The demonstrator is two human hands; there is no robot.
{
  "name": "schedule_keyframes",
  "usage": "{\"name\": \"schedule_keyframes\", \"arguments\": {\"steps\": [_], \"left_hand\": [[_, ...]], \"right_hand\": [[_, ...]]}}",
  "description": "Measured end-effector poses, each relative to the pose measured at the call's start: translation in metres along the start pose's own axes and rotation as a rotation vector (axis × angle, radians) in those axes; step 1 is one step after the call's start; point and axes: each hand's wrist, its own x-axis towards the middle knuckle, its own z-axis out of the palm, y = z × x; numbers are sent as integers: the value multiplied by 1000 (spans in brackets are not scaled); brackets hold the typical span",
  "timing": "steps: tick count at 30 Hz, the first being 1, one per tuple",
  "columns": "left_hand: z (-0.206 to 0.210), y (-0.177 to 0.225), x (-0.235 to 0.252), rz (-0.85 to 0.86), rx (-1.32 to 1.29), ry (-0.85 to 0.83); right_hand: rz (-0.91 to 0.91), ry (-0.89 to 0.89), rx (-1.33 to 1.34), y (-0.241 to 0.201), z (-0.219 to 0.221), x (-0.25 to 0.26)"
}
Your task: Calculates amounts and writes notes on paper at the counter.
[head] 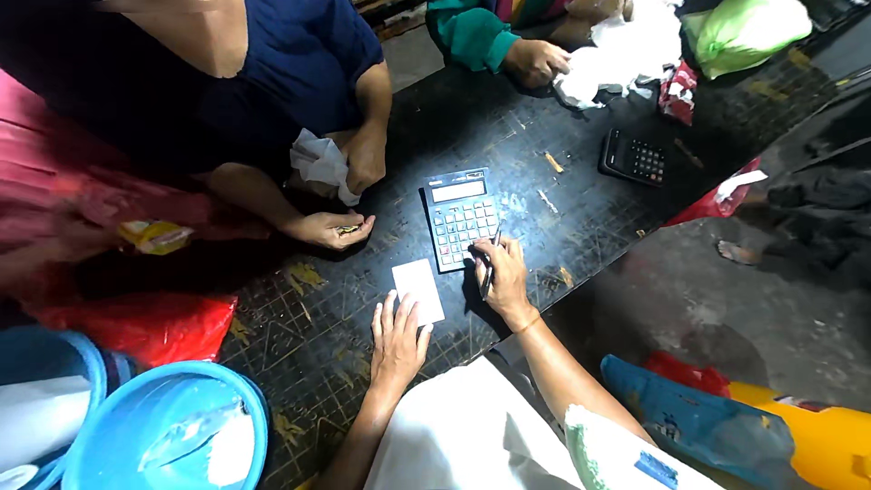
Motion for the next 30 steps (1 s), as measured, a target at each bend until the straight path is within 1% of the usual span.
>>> {"name": "schedule_keyframes", "arguments": {"steps": [3,6,7,11,14,20,24,26,28,30], "left_hand": [[0,-1,0,-1,3,-4],[1,0,0,0,8,-9],[1,0,0,1,8,-9],[0,0,0,-2,6,-7],[0,0,0,6,-13,6],[0,0,0,5,2,10],[0,0,-1,2,7,8],[0,0,0,4,9,4],[0,0,0,2,10,1],[-1,0,0,-4,8,-3]], "right_hand": [[-31,-16,22,-5,3,-3],[-33,-137,-29,-3,8,-7],[-31,-131,-27,-3,8,-7],[-15,-12,4,-3,-1,-3],[-20,-10,30,-1,-3,-2],[-91,-173,98,-17,14,-9],[-128,-266,51,-23,23,-8],[-108,-237,52,-23,23,-3],[-48,-199,39,-20,22,4],[9,-217,-11,-13,22,11]]}}
